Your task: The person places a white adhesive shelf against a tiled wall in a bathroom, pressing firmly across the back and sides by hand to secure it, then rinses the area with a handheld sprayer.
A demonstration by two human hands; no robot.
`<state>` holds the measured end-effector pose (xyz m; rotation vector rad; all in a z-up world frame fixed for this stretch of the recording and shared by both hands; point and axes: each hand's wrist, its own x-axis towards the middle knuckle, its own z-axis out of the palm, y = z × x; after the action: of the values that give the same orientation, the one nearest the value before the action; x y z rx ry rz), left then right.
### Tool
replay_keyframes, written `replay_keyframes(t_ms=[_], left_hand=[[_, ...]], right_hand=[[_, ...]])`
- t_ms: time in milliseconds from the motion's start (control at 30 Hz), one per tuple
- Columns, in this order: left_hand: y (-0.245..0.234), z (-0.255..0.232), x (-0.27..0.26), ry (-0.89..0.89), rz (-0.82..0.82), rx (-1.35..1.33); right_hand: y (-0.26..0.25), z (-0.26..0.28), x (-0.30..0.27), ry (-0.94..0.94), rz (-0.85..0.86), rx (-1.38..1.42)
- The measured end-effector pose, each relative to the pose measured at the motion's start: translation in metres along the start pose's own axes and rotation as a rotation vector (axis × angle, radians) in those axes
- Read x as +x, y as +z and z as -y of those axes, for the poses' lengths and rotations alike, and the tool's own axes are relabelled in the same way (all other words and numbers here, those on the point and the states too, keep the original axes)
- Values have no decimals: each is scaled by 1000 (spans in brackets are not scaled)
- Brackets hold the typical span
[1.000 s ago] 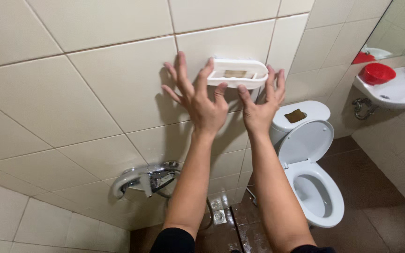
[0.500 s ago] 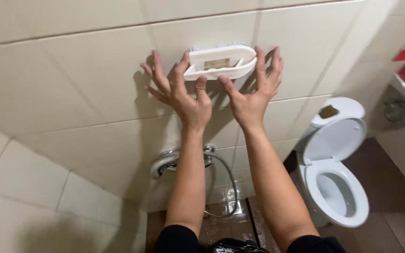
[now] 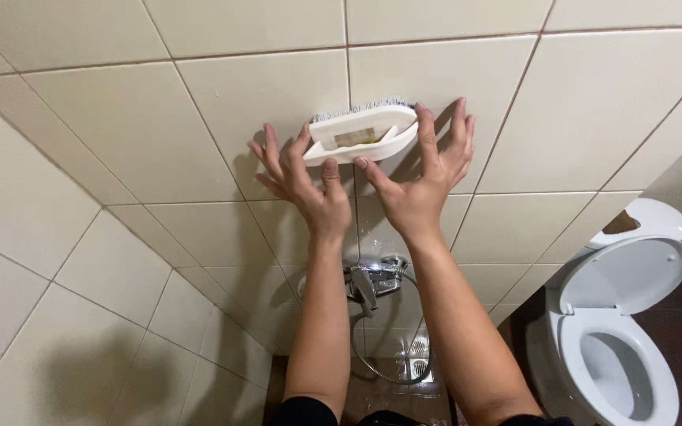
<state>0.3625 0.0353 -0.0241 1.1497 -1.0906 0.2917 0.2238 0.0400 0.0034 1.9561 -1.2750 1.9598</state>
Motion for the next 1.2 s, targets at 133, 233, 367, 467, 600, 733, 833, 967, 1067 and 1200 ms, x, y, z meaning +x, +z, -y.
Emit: replay_keyframes(t_ms=[133,233,367,467,600,733,833,967,1067,1200], left_hand=[[9,-5,-5,-14,-9,-54],[20,-10,-9,-17,-1,-75],[38,-21,-11,12,-22,-53],[50,-39,-17,6,-21,-86],[73,-67,-24,9,-25,-79],[100,-98,-36,13,-22,-106],[120,-122,-44,37,-26,-129],[145,-152,-58,37,6,-121],[165,-174,-70,45,22,-115],[193,-200,-89,71,49,-89]], right_hand=[[-6,-5,6,-35,7,-27],[-14,-13,13,-43,6,-33],[-27,-27,25,-61,10,-60],[-42,-38,33,-52,0,-38],[-68,-56,48,-52,3,-30],[-97,-80,63,-32,-12,-32],[-119,-101,72,-12,-33,-51],[-149,-131,83,7,-53,-48],[-172,-153,89,32,-61,-46],[-201,-185,94,72,-82,-38]])
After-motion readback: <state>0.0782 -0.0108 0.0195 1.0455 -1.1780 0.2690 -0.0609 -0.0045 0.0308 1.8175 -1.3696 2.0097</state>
